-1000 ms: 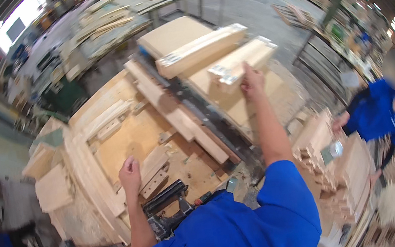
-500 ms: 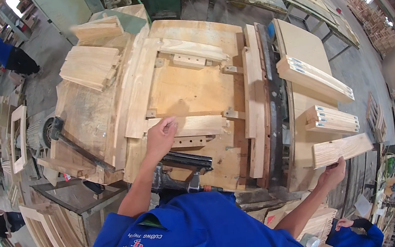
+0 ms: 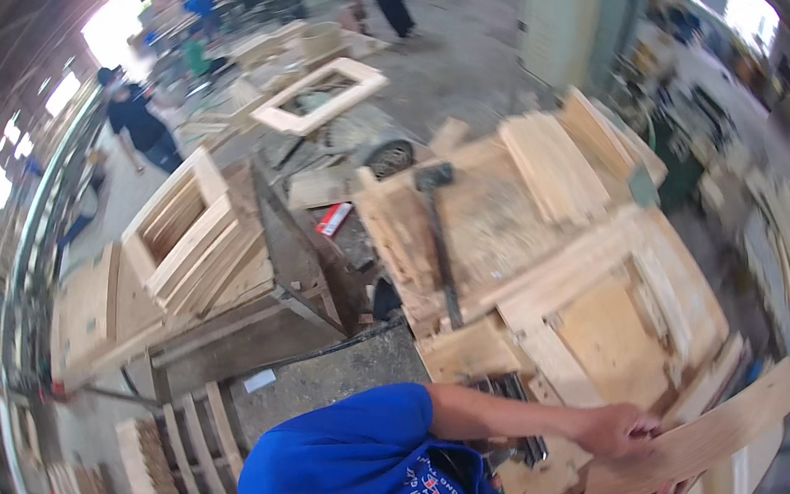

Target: The person assembles wooden frames by aligning pre-drilled planks on a workbench and fastening them with a nail gun. They repeatedly pick up pieces, position them, and drive nails to secure the joints, then stack completed frames.

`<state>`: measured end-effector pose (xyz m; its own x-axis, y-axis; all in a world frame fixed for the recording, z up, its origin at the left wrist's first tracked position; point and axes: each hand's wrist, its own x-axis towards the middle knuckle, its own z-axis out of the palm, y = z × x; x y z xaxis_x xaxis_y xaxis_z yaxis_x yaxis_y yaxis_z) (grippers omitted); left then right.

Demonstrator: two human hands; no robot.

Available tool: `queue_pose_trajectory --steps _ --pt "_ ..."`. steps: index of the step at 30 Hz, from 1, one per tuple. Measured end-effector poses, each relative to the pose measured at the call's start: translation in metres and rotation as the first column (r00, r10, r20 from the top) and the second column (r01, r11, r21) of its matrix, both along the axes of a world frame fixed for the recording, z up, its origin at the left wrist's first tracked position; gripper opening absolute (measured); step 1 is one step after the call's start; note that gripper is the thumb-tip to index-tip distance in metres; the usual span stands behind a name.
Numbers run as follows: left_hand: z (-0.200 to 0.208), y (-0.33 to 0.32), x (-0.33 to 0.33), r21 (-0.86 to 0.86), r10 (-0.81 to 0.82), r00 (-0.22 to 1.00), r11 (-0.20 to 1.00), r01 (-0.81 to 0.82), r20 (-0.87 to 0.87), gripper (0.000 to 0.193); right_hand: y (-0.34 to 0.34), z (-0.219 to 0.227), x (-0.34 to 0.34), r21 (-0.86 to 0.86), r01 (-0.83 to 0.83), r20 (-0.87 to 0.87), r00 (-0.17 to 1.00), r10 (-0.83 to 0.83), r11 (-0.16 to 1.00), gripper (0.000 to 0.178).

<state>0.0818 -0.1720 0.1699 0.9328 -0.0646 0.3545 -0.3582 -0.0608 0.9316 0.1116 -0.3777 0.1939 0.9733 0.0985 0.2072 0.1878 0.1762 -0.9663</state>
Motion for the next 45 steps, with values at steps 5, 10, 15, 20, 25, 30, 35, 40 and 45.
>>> queue_pose_trajectory --steps 5,10,15,20,25,30,35,40,45 --pt "-0.01 0.049 -0.072 -0.156 0.093 0.982 0.981 -0.119 -0.166 0.04 0.051 -0.01 0.0 -0.209 -0.252 -0.058 0.968 0.245 0.945 0.053" --pt "-0.015 0.086 -0.133 -0.439 -0.034 0.972 0.895 -0.074 -0.232 0.046 0.131 -0.054 -0.023 0.336 -0.829 0.069 0.496 0.866 0.448 0.076" --pt "-0.02 0.109 -0.172 -0.051 0.164 0.937 0.981 -0.189 -0.309 0.043 0.152 -0.048 -0.046 0.382 -0.829 -0.024 0.433 0.901 0.408 0.077" --pt "-0.035 0.135 -0.218 0.101 0.24 0.884 0.971 -0.218 -0.401 0.044 0.144 -0.04 -0.075 0.225 -0.712 -0.074 0.668 0.741 0.665 0.073" --pt "0.03 0.187 -0.298 0.03 0.348 0.917 0.937 -0.349 -0.197 0.042 0.098 -0.056 -0.078 0.206 -0.587 -0.144 0.773 0.618 0.783 0.08" --pt "0.08 0.353 -0.391 -0.284 0.897 0.396 0.334 -0.899 -0.199 0.04 0.072 -0.06 -0.076 0.157 -0.501 -0.18 0.833 0.523 0.851 0.072" --pt "0.107 0.336 -0.367 -0.462 0.953 0.3 0.243 -0.853 -0.052 0.037 0.052 -0.051 -0.064 0.179 -0.473 -0.232 0.832 0.504 0.863 0.064" --pt "0.07 0.217 -0.278 -0.246 0.554 0.799 0.762 -0.6 -0.233 0.044 0.038 -0.058 -0.043 -0.058 -0.368 -0.168 0.92 0.354 0.928 0.071" --pt "0.01 0.122 -0.193 -0.067 0.321 0.837 0.919 -0.388 -0.443 0.047 0.019 -0.061 -0.019 -0.304 -0.315 -0.14 0.948 0.285 0.899 0.076"
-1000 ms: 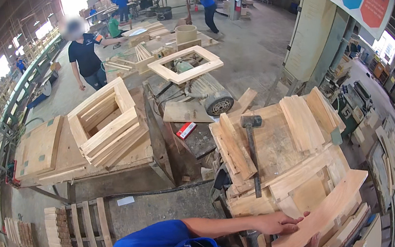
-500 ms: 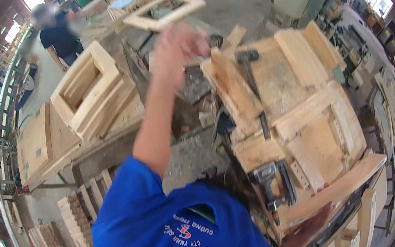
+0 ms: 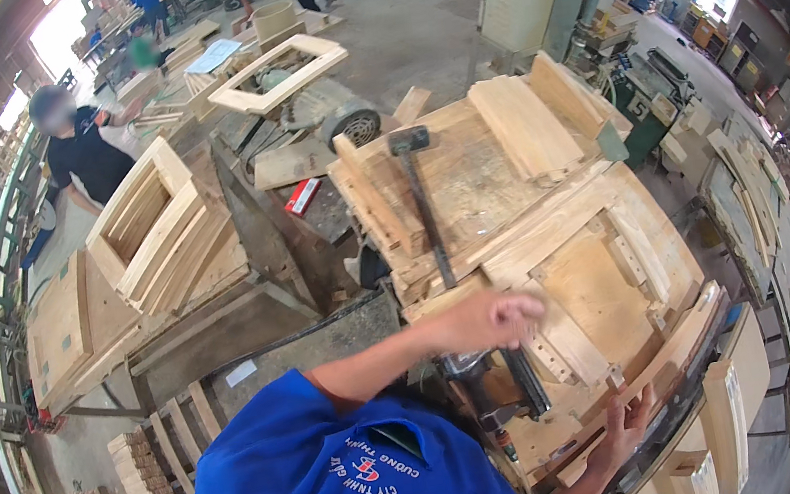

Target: The person assembles wooden frames by aligning pre-drilled planks on a workbench and fastening them with a nail gun. They repeatedly pick up pieces, position them, and drive nails to secure the joints, then stack completed frames.

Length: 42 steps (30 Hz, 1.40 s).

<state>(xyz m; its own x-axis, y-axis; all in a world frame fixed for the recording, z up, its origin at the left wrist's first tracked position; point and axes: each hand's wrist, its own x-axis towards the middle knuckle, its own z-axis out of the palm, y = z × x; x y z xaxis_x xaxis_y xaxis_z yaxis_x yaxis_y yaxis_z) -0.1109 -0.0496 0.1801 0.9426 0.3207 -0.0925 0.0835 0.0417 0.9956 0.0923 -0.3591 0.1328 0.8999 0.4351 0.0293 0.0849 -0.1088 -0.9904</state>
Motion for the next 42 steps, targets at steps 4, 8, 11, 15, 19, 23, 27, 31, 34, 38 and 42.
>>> queue_pose_trajectory --steps 4,8,11,15,19,23,27,31,34,38,42 --pt "-0.029 -0.036 0.041 0.192 -0.147 0.989 0.97 0.151 -0.032 0.053 -0.007 -0.004 0.011 0.017 -0.006 -0.007 1.0 0.006 1.0 0.08" --pt "-0.041 -0.055 0.07 0.192 -0.188 0.982 0.964 0.186 -0.009 0.055 -0.02 -0.018 0.022 -0.082 0.102 -0.016 0.994 -0.104 0.991 0.083" --pt "-0.048 -0.06 0.086 0.223 -0.208 0.978 0.952 0.208 -0.022 0.054 -0.03 -0.029 0.028 -0.105 0.154 -0.021 0.987 -0.157 0.982 0.084" --pt "-0.063 -0.056 0.102 0.285 -0.244 0.969 0.927 0.243 -0.033 0.055 -0.027 -0.033 0.035 -0.239 0.237 0.039 0.971 -0.235 0.942 0.084" --pt "-0.064 -0.051 0.124 0.254 -0.292 0.956 0.923 0.288 -0.023 0.049 -0.031 -0.031 0.045 -0.285 0.299 0.137 0.953 -0.271 0.91 0.08" --pt "-0.081 -0.039 0.145 0.09 -0.308 0.951 0.947 0.309 -0.022 0.042 -0.016 -0.033 0.061 -0.155 0.306 0.243 0.933 -0.264 0.939 0.064" --pt "-0.072 -0.031 0.167 0.292 -0.302 0.936 0.892 0.344 -0.181 0.045 -0.022 -0.042 0.085 -0.668 0.645 0.662 0.743 -0.099 0.372 0.096" --pt "-0.084 -0.02 0.182 0.37 -0.206 0.953 0.887 0.278 -0.222 0.048 0.012 -0.019 0.093 -0.777 0.503 0.464 0.864 -0.197 0.378 0.097" --pt "-0.096 -0.022 0.197 0.449 -0.141 0.98 0.873 0.19 -0.14 0.049 0.025 -0.015 0.102 -0.809 0.466 0.432 0.885 -0.176 0.359 0.092" --pt "-0.116 -0.027 0.217 0.483 -0.13 0.984 0.859 0.172 -0.119 0.045 0.041 -0.025 0.123 -0.813 0.481 0.484 0.872 -0.079 0.327 0.09" --pt "-0.131 -0.03 0.235 0.559 -0.179 0.979 0.804 0.202 -0.096 0.037 0.06 -0.038 0.155 -0.884 0.382 0.391 0.92 -0.021 0.27 0.087"
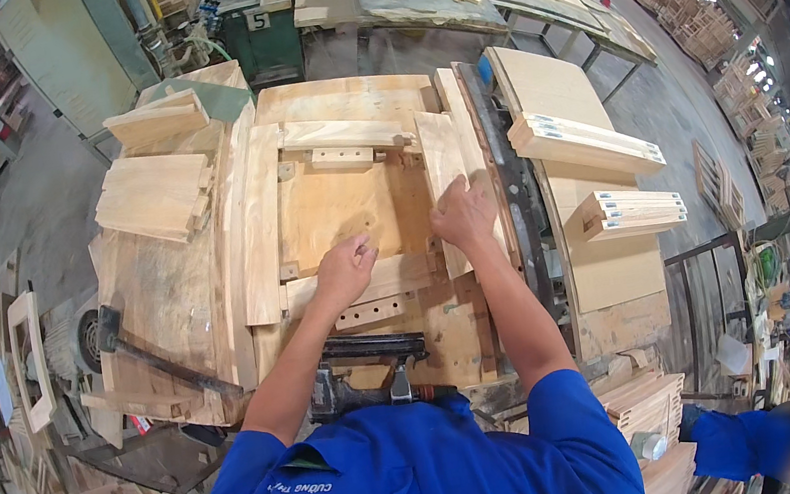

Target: The person assembles wooden frames by aligning pre-drilled planks on a workbench and fastening them with a nail gun. They repeatedly pick up pieces, position them, and drive nails to secure the joints, then stack completed frames.

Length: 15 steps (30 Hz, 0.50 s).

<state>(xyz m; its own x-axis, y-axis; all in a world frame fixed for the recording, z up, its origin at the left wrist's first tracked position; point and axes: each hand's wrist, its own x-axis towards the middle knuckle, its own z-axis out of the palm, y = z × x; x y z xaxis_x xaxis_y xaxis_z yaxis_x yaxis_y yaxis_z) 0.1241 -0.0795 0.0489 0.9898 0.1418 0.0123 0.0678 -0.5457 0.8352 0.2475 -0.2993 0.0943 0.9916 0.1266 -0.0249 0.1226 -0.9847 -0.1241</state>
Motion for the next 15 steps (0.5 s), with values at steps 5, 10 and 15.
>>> queue_pose_trajectory --steps 5,10,15 --pt "-0.038 -0.009 0.027 -0.176 -0.098 0.995 0.98 0.093 -0.02 0.026 -0.001 -0.044 0.029 -0.194 -0.104 0.337 0.927 0.166 0.975 0.066" --pt "-0.037 -0.023 0.028 0.052 -0.018 0.999 0.999 0.015 0.049 0.023 0.0 -0.014 0.001 -0.038 -0.196 0.264 0.944 0.199 0.98 0.045" --pt "-0.029 -0.007 0.025 0.018 0.076 0.996 0.997 -0.077 0.045 0.026 0.018 -0.021 0.004 -0.127 -0.186 0.245 0.946 0.212 0.974 0.044"
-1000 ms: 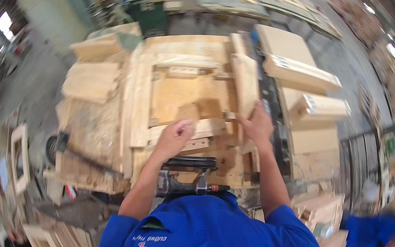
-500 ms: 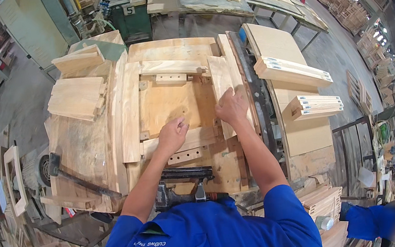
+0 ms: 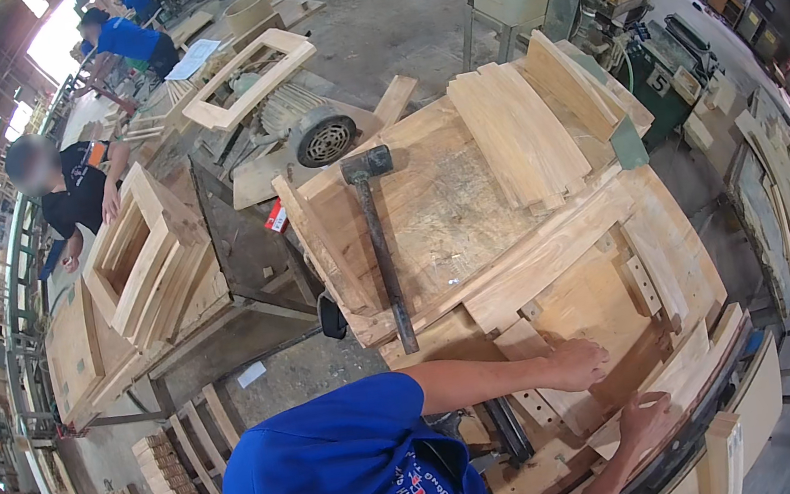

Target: The person assembles wooden frames by aligning pre-drilled planks on a workbench and fastening them with a nail gun. They repeatedly pick up pieces, position them, and drive nails to secure the joints, then stack completed frames.

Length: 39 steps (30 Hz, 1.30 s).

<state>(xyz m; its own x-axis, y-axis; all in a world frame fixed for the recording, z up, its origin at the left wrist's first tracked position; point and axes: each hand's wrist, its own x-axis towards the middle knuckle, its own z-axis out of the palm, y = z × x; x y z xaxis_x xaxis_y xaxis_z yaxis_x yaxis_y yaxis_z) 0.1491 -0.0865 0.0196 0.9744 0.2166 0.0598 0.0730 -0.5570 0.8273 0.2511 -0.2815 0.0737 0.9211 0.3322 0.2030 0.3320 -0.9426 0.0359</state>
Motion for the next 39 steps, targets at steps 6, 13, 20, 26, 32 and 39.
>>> queue_pose_trajectory --steps 6,13,20,26,32,39 --pt "0.014 0.005 0.0 -0.109 0.045 0.997 0.993 -0.051 -0.064 0.03 -0.008 -0.011 0.015 0.074 -0.008 -0.058 0.998 0.012 0.997 0.049" --pt "0.052 0.034 -0.019 -0.277 0.115 0.992 0.953 -0.124 -0.05 0.056 0.003 -0.003 0.01 0.034 0.076 -0.16 0.985 -0.07 0.997 0.075" --pt "0.238 0.2 -0.092 -0.833 0.833 0.166 0.546 -0.089 0.528 0.088 -0.016 -0.012 0.01 0.052 0.106 -0.113 0.989 -0.1 0.993 0.076" --pt "0.294 0.356 -0.218 -0.993 0.94 -0.327 0.112 0.027 0.097 0.085 -0.018 -0.005 0.016 0.041 0.02 -0.092 0.996 -0.016 0.999 0.071" --pt "0.271 0.398 -0.266 -0.991 0.97 -0.226 -0.071 0.11 -0.095 0.086 -0.01 0.003 0.011 0.118 0.04 -0.228 0.973 -0.012 0.992 0.069" --pt "0.268 0.404 -0.283 -0.979 0.938 -0.284 -0.203 0.01 -0.198 0.086 -0.001 0.013 -0.002 0.06 0.106 -0.215 0.972 -0.091 0.993 0.063"
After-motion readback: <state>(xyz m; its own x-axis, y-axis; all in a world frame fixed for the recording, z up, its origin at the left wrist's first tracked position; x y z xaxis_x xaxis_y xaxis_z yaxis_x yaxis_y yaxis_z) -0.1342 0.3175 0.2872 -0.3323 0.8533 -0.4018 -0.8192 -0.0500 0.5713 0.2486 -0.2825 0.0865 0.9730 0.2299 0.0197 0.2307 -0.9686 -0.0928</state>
